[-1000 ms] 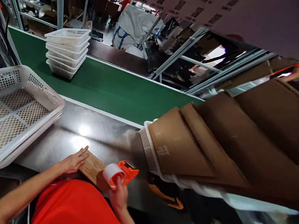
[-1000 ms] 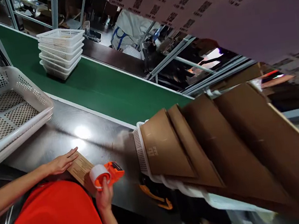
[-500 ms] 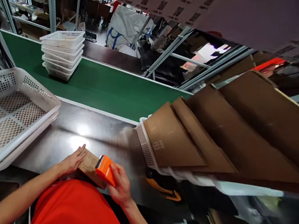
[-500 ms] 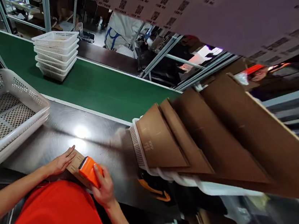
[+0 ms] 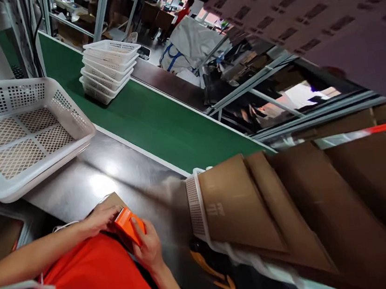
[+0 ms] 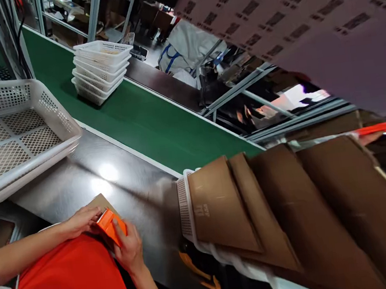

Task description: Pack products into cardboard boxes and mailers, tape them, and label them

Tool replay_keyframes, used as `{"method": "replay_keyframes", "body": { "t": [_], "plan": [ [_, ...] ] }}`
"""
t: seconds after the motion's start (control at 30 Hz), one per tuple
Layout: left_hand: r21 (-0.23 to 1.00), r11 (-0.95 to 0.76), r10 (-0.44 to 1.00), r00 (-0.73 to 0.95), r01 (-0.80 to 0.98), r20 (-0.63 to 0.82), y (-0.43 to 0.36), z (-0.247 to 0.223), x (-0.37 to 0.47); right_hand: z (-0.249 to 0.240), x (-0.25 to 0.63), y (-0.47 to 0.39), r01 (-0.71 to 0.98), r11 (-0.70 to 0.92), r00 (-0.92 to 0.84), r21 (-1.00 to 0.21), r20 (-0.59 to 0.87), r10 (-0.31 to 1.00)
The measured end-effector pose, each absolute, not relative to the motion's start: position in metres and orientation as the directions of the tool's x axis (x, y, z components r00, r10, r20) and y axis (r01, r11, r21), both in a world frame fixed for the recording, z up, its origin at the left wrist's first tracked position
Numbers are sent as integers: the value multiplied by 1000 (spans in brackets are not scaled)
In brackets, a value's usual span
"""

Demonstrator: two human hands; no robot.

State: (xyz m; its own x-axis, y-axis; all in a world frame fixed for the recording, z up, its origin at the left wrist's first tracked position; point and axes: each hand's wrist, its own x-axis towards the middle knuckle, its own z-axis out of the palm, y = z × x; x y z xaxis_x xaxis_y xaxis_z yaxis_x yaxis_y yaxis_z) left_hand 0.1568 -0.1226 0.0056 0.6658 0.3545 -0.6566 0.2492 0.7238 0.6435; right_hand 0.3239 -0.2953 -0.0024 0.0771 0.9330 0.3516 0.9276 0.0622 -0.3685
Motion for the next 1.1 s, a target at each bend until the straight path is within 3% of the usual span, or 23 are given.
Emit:
{"method": "replay_keyframes", "body": {
  "t": [0.13,0.23,0.4,0.5,0.6,0.77,0.9,1.1],
  "plan": [
    [553,813,312,664,184,-680,-122,11,162,10,329,-293,896,36,67,-443,214,975],
    [533,821,303,637,203,-709,-121,8,164,23,337,-292,839,102,-13,-535,168,986],
    [763,488,543,538,423,-645,-124,-1,174,35,345,-292,799,100,-48,-593,103,994],
    [806,263,663,508,530,-550,-108,-2,175,36,349,-298,822,-21,-19,-569,-64,998],
    [784,196,738,437,589,-513,-73,-6,164,37,353,-303,849,-81,-10,-522,-170,985],
    [743,222,764,361,632,-535,-21,-27,143,36,355,-293,903,-74,-14,-422,-202,979],
    [715,220,720,384,664,-578,-27,-46,141,37,349,-278,930,-72,-8,-360,-216,976],
    [666,41,698,456,744,-552,-62,-61,145,41,334,-268,954,-113,44,-276,-247,968]
  ]
}}
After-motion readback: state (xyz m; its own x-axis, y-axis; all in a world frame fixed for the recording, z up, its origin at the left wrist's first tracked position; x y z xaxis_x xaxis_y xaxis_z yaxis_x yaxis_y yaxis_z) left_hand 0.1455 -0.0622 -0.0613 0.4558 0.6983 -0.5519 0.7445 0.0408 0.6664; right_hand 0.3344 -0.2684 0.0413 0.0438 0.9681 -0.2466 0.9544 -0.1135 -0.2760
